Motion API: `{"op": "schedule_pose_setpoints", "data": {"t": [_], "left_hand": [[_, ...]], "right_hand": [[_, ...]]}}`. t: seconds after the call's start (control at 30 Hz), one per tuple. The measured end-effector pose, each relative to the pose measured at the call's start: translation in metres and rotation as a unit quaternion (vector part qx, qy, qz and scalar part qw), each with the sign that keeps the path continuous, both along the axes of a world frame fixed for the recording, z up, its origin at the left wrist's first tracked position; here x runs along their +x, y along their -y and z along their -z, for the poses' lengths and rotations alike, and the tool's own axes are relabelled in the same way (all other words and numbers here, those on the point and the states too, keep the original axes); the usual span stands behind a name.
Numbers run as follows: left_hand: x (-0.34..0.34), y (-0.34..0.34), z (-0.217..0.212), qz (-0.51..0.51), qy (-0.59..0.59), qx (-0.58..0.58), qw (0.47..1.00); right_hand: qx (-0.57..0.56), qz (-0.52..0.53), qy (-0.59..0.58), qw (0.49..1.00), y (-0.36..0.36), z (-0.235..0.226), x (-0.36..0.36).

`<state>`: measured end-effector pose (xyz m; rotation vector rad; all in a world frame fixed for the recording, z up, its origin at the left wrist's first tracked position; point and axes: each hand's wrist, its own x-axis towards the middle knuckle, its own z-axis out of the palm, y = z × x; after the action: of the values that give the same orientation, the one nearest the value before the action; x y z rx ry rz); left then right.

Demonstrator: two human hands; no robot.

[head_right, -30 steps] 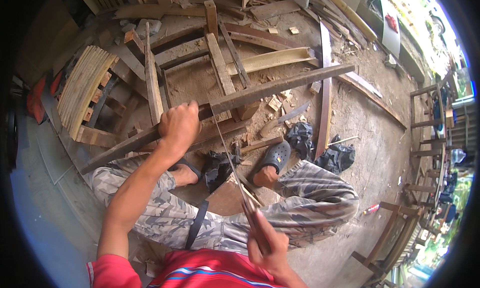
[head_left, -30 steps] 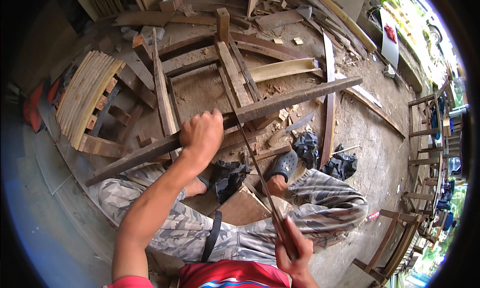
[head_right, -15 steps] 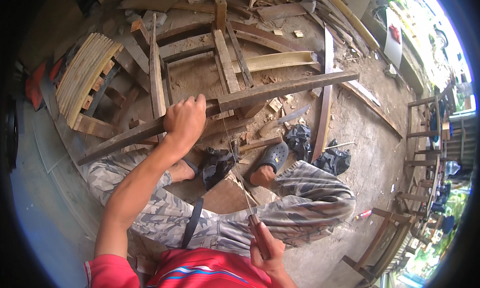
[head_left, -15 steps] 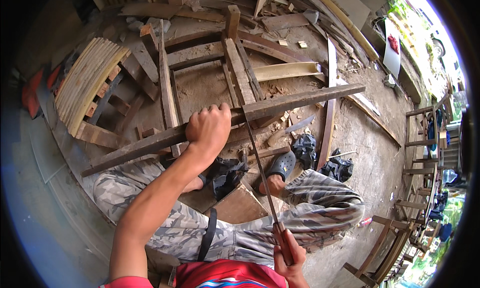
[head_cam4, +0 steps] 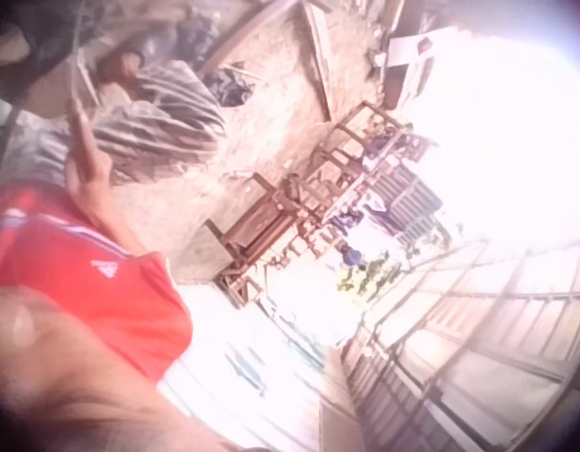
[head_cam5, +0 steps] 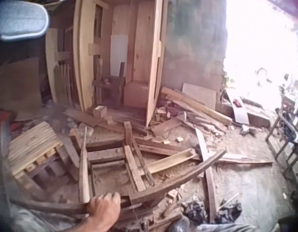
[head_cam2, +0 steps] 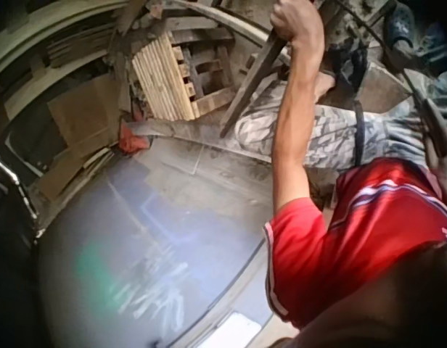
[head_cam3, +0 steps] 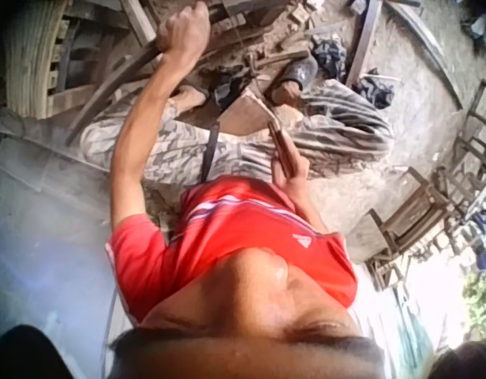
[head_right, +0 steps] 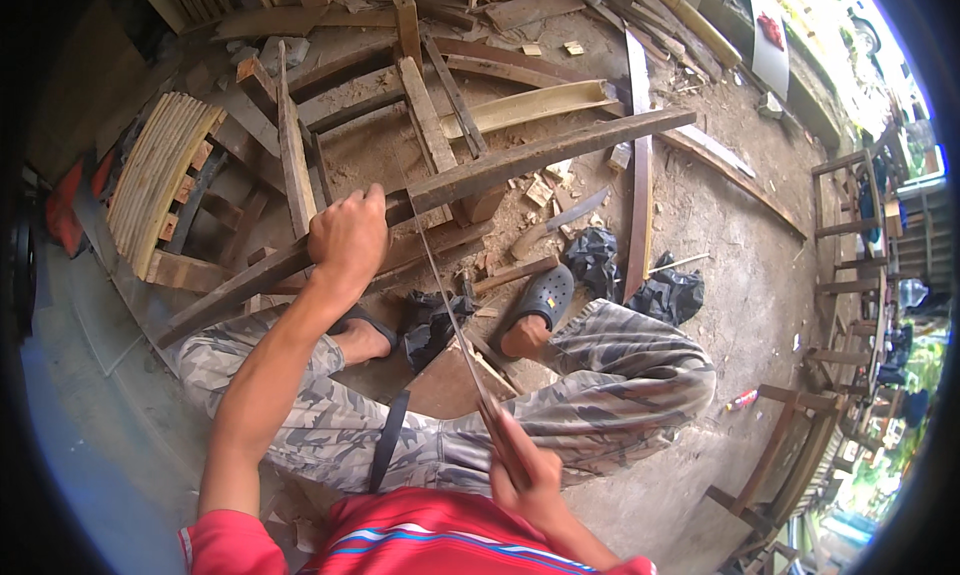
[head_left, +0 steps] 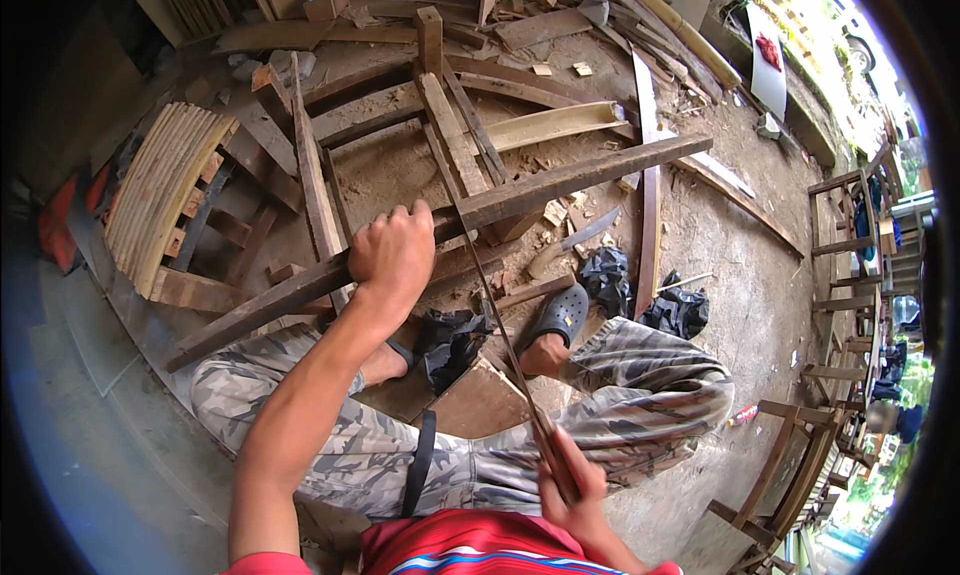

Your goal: The person sits on the floor and uses a hammer to remove nails from a wooden frame, then uses a hand saw to cut a wooden plank. The person continues to hammer and saw different parts of the frame, separating pieces of wood.

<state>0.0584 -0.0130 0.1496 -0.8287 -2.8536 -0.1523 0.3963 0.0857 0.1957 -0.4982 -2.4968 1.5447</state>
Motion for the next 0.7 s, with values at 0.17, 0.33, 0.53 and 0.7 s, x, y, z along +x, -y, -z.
{"op": "schedule_pose_setpoints", "data": {"t": [0.17, 0.33, 0.53, 0.7], "left_hand": [[0.003, 0.001, 0.003, 0.019, -0.037, 0.004, 0.999], [-0.001, 0.000, -0.002, 0.018, -0.009, 0.002, 1.000], [0.000, 0.003, -0.009, 0.006, 0.021, -0.004, 1.000], [0.002, 0.002, 0.002, 0.010, -0.053, -0.018, 0.998]], "right_hand": [[-0.011, -0.026, 0.019, 0.999, -0.015, -0.034, -0.033], [-0.071, 0.033, -0.088, 0.993, -0.009, -0.004, -0.189], [-0.029, 0.023, -0.054, 0.998, -0.001, 0.037, -0.041], [0.015, 0.005, -0.031, 0.999, -0.004, -0.001, -0.016]]}}
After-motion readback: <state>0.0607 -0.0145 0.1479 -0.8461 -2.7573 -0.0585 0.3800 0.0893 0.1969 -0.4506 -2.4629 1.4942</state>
